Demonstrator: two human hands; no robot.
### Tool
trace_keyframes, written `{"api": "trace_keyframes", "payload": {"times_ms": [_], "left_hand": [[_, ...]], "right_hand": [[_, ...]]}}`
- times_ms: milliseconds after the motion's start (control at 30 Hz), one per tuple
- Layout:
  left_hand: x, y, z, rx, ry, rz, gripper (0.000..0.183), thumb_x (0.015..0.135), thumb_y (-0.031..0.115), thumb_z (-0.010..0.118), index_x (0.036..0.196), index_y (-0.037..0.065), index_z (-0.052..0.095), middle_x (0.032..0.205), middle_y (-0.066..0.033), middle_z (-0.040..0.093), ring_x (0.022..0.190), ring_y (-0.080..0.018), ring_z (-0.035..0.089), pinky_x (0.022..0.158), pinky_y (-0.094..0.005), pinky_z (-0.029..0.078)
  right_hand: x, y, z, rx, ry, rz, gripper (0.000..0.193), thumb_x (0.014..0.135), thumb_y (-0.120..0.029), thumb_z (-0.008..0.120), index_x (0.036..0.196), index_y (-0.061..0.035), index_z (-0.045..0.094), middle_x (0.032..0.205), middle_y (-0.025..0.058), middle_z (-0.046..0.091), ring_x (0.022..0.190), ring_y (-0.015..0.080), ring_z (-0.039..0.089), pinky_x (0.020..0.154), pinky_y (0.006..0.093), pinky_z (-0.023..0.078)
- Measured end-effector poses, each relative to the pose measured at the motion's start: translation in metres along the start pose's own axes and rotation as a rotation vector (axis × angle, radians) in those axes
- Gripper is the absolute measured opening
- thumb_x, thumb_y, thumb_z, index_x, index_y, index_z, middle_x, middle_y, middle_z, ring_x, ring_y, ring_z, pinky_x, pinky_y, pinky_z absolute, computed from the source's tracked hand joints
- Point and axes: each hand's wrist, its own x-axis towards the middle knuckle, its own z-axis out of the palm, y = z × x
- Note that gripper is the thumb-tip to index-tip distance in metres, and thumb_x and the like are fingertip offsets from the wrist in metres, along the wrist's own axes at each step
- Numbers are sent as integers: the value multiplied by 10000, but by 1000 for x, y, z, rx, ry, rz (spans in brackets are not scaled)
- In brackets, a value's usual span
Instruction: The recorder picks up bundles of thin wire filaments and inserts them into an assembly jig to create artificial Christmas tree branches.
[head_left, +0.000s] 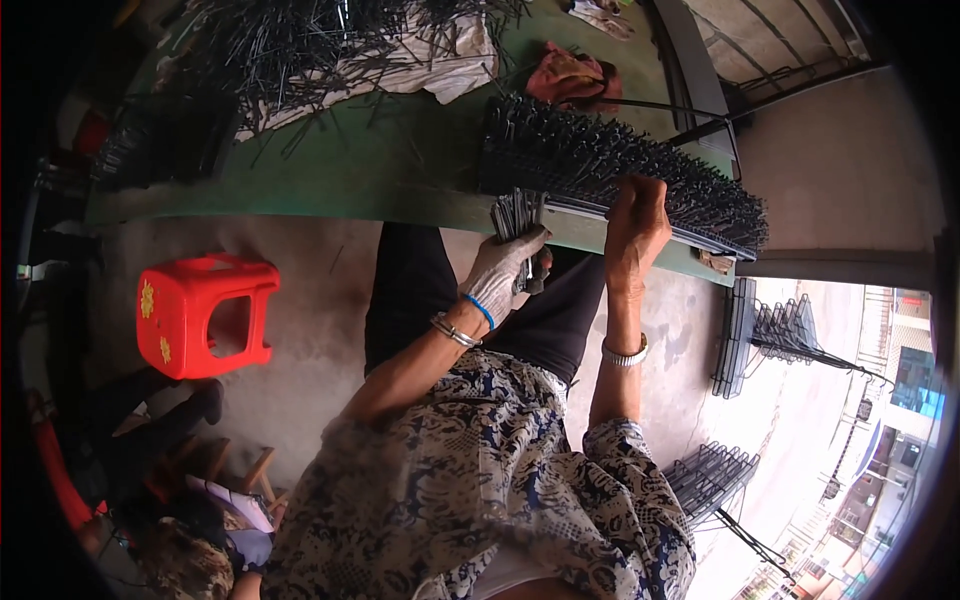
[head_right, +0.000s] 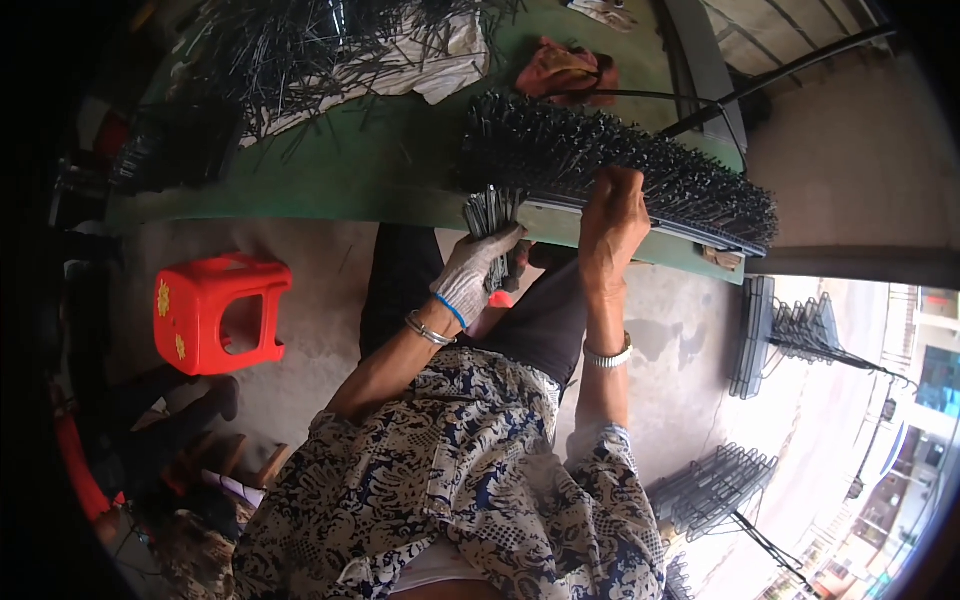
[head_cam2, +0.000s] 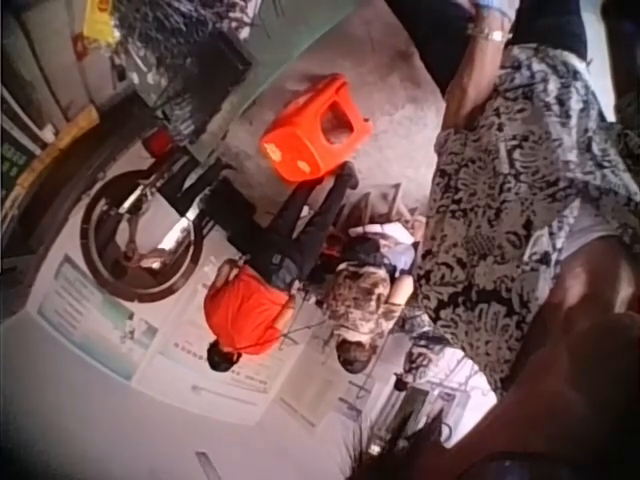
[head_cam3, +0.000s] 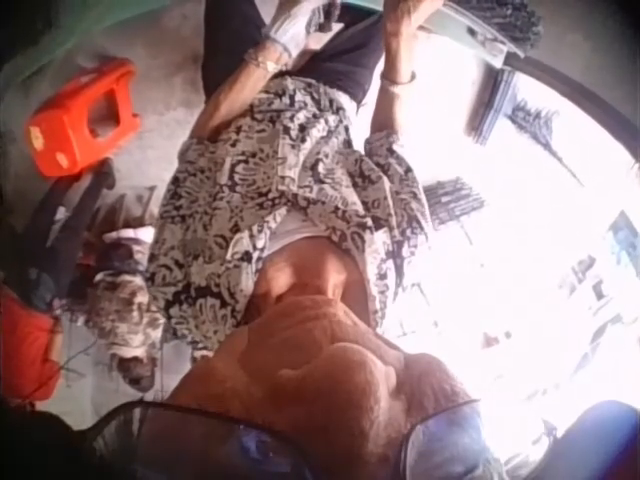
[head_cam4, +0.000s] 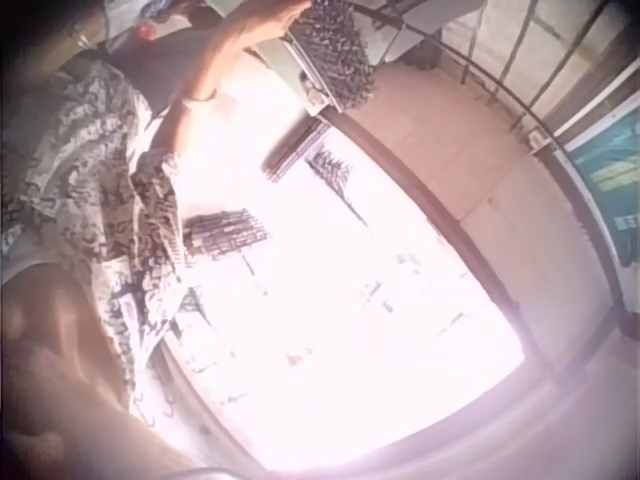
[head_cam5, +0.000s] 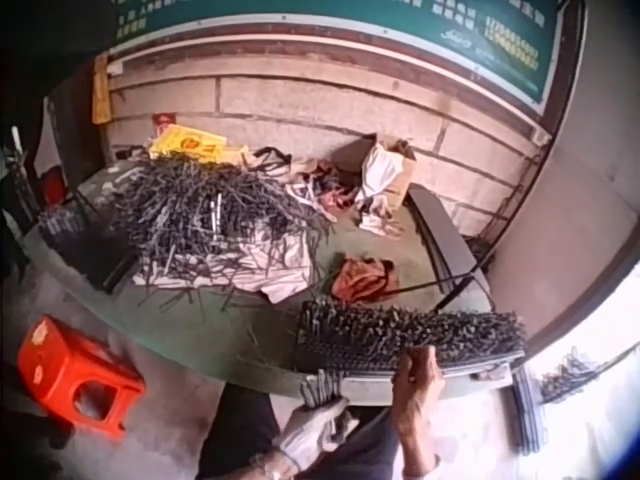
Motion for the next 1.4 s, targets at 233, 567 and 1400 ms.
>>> {"api": "trace_keyframes", "payload": {"times_ms": [233,567,1400], "left_hand": [[2,-7,0,-82,-16,-8,142,890,192,678,891,55,639,684,-49,646,517,-125,600,427,-237,457],[-7,-10,-4,-71,-100,35,176,889,188,677,960,33,631,737,-67,665,581,-125,620,436,-218,461],[-13,-8,-41,-324,-46,149,198,929,224,626,1042,63,641,921,-96,689,793,-198,688,635,-365,601]], "right_hand": [[4,-8,2,-92,-143,-67,51,874,-24,606,915,-54,614,749,75,576,627,137,518,589,276,436],[-1,-4,2,-171,-280,-143,115,891,-118,618,996,-92,656,852,113,612,684,256,601,623,354,473],[16,-61,35,456,-251,84,60,916,-35,579,964,-12,607,792,59,664,607,67,581,522,236,463]]}}
